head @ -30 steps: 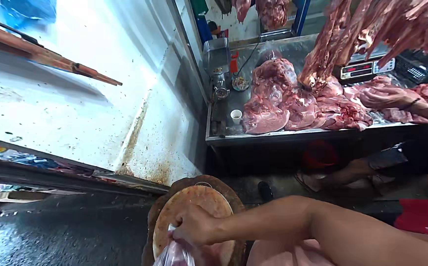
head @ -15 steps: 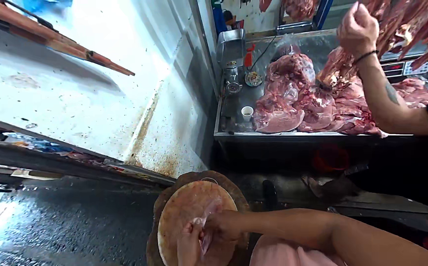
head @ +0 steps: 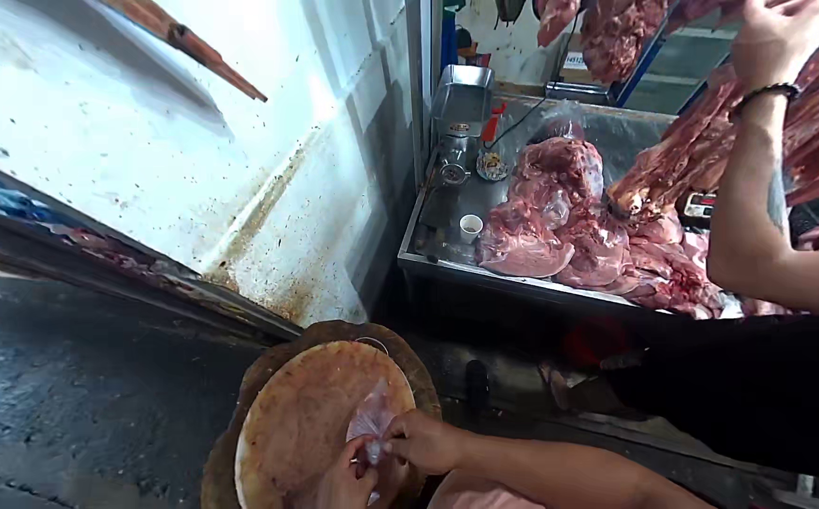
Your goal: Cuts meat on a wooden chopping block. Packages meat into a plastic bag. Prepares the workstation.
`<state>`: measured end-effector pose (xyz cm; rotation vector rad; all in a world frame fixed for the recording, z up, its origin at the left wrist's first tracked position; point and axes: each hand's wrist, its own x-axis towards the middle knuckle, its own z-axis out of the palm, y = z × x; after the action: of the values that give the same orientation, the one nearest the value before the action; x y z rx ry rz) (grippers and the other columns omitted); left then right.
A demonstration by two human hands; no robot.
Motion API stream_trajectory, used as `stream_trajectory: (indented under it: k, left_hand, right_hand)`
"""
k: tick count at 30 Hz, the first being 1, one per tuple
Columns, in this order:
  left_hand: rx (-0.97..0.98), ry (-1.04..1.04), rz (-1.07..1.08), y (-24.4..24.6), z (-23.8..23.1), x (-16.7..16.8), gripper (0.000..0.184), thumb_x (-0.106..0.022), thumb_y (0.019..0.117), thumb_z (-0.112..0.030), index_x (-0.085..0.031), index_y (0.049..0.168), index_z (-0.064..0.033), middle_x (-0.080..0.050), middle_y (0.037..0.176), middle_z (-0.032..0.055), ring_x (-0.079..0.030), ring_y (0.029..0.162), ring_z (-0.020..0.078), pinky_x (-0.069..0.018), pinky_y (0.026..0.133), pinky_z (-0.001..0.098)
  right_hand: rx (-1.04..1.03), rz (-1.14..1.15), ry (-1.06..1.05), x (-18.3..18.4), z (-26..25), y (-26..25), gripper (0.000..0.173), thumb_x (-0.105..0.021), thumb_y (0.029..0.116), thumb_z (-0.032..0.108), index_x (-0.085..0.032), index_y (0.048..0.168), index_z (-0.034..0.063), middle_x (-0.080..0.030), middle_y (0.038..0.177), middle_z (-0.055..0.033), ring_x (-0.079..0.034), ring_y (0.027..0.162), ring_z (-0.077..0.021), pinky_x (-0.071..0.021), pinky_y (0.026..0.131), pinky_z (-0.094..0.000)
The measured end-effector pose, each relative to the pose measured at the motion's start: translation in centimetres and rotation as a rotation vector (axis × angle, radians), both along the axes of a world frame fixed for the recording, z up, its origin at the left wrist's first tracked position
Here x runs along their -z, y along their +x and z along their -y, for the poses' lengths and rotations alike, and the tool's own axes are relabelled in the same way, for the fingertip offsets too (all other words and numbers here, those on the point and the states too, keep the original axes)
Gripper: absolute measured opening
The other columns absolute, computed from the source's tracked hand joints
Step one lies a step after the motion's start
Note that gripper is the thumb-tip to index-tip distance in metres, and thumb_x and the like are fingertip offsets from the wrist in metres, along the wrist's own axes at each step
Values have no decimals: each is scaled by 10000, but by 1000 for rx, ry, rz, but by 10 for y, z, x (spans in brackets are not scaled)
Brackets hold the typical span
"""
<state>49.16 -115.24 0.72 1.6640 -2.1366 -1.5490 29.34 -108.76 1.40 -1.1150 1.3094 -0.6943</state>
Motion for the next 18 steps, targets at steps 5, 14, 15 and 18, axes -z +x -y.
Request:
stream_trajectory:
  k: [5, 14, 15, 18]
  left_hand:
    - [75, -82, -237, -24, -14, -4, 435, -647, 918, -93, -655, 1351, -134, -704, 1248, 36, -703, 814, 96, -617, 745, 320]
    - [97, -210, -56, 3, 23, 9, 449, -617, 916, -104, -640, 1359, -170, -699, 1236, 7, -697, 844, 117, -611, 745, 348]
    - [101, -196, -45, 6, 24, 7, 440, -605, 922, -111, -639, 1356, -179, -703, 1228, -10, -695, 833, 111, -608, 734, 345]
    - [109, -181, -49, 9, 28, -5, 431, -583, 931, -134, -642, 1354, -196, -717, 1207, -34, -697, 818, 90, -607, 727, 328]
  right_hand:
    - [99, -551, 56, -78, -5, -74, 239, -579, 1017, 187, -728, 1104, 21, -696, 1146, -160, -677, 1084, -287, -547, 994, -492]
    - [1244, -701, -191, -91, -38, -304, 235, -588, 1029, 169, -698, 1053, -37, -658, 789, -112, -618, 667, -190, -560, 681, -417]
    - [1316, -805, -161, -83, -33, -327, 280, -573, 1041, 199, -702, 1101, -42, -688, 896, -179, -660, 800, -275, -561, 797, -500]
    - [1392, -974, -135, -53, -11, -386, 363, -479, 1076, 255, -697, 1236, 13, -680, 1212, -237, -642, 1160, -379, -471, 1051, -579]
